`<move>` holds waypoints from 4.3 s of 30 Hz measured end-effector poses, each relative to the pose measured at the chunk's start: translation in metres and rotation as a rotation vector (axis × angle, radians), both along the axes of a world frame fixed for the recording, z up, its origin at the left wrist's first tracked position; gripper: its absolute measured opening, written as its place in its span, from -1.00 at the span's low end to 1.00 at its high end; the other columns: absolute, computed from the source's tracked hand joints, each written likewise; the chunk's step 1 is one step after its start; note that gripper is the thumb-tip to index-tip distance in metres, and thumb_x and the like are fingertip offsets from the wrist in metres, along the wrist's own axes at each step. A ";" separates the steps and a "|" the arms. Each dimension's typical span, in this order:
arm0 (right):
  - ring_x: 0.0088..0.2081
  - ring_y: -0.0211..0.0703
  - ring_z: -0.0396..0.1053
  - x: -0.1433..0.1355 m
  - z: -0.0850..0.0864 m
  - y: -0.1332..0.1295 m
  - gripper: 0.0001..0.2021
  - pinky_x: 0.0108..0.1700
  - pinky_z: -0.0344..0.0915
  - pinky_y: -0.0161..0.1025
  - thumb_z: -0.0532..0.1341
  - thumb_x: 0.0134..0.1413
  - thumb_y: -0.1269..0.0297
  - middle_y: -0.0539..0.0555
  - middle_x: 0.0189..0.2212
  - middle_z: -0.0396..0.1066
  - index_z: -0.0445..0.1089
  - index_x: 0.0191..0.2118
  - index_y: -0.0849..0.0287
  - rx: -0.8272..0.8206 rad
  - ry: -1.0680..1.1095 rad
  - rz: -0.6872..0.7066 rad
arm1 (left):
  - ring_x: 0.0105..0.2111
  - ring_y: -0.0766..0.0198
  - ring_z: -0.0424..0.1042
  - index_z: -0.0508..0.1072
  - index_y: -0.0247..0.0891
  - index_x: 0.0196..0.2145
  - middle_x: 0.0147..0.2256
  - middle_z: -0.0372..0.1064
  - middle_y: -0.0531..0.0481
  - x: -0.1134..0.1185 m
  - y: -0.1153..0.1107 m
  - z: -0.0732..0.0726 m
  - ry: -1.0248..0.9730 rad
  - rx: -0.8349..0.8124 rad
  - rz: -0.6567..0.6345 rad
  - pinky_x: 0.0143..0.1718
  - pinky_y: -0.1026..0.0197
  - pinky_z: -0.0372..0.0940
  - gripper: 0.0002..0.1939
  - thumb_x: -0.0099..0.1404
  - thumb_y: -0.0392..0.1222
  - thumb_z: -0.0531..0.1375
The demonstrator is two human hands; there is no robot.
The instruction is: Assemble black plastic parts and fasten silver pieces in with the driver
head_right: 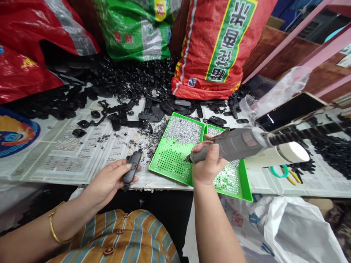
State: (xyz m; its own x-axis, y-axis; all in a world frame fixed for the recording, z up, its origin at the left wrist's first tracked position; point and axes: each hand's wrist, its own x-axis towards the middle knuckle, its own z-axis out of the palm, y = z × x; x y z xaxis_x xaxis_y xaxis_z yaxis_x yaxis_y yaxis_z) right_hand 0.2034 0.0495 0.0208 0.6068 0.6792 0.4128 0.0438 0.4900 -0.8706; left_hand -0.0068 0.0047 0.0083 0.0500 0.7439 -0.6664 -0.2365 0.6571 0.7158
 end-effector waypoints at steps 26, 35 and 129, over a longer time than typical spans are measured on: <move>-0.76 -0.29 0.16 0.000 -0.009 0.005 -0.68 -0.72 0.11 -0.33 0.08 -0.04 0.03 -0.13 -0.79 0.17 0.31 -0.38 0.22 0.053 0.004 -0.001 | -0.54 0.39 0.39 0.28 -0.33 -0.42 -0.45 0.38 0.03 0.002 0.000 -0.004 -0.007 0.007 0.006 -0.50 0.36 0.22 -0.88 0.13 -0.22 0.14; -0.74 -0.31 0.14 -0.011 0.022 -0.003 -0.60 -0.69 0.11 -0.31 0.07 -0.10 -0.11 -0.13 -0.78 0.16 0.32 -0.42 0.17 0.049 0.136 0.114 | -0.56 0.41 0.38 0.28 -0.31 -0.46 -0.57 0.29 0.12 0.003 -0.001 -0.010 0.002 0.067 -0.020 -0.49 0.36 0.22 -0.85 0.13 -0.17 0.15; -0.17 -0.19 0.37 0.017 0.005 0.001 -0.78 -0.06 0.28 -0.12 0.22 -0.07 0.23 0.03 -0.25 0.44 0.38 -0.22 0.08 -0.596 -0.272 0.457 | -0.11 0.19 0.30 0.37 -0.30 -0.39 -0.10 0.21 -0.07 -0.005 0.027 0.022 -0.142 0.688 -0.727 -0.15 0.24 0.26 -0.88 0.03 -0.30 0.20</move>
